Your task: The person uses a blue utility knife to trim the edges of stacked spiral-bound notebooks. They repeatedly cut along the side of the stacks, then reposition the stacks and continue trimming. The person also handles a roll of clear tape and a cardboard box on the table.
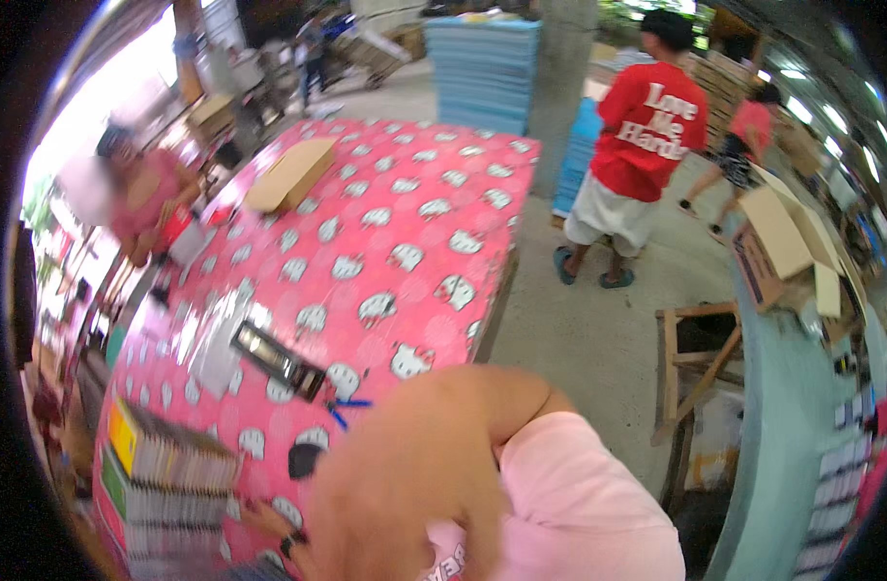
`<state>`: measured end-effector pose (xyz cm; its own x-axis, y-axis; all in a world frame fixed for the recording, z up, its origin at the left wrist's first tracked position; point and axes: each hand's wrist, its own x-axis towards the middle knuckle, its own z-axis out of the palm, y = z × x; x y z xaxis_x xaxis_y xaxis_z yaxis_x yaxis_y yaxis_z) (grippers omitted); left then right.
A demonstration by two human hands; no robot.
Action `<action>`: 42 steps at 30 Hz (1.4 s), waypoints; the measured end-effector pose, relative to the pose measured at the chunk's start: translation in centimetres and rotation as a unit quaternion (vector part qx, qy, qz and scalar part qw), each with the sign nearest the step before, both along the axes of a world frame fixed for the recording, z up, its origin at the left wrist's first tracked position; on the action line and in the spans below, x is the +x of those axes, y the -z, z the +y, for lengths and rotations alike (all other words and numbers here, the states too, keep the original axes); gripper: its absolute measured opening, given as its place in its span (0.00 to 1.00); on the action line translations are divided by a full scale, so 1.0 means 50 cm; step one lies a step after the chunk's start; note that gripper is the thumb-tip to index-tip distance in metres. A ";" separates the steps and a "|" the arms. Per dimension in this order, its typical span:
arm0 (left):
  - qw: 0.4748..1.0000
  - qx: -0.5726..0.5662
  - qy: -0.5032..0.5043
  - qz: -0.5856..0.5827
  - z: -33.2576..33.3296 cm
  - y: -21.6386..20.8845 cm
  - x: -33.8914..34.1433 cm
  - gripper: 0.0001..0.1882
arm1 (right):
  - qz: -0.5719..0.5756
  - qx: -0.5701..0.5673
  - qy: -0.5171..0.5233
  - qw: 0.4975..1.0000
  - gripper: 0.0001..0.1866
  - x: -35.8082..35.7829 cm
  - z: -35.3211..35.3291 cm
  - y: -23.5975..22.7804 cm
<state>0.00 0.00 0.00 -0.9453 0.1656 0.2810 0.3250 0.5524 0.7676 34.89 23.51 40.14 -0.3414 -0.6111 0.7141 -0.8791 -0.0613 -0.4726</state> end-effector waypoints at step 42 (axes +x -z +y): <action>0.975 -0.211 -0.055 -0.049 -0.627 -0.012 0.234 0.22 | -0.220 0.146 0.240 0.934 0.27 -0.559 -0.400 0.693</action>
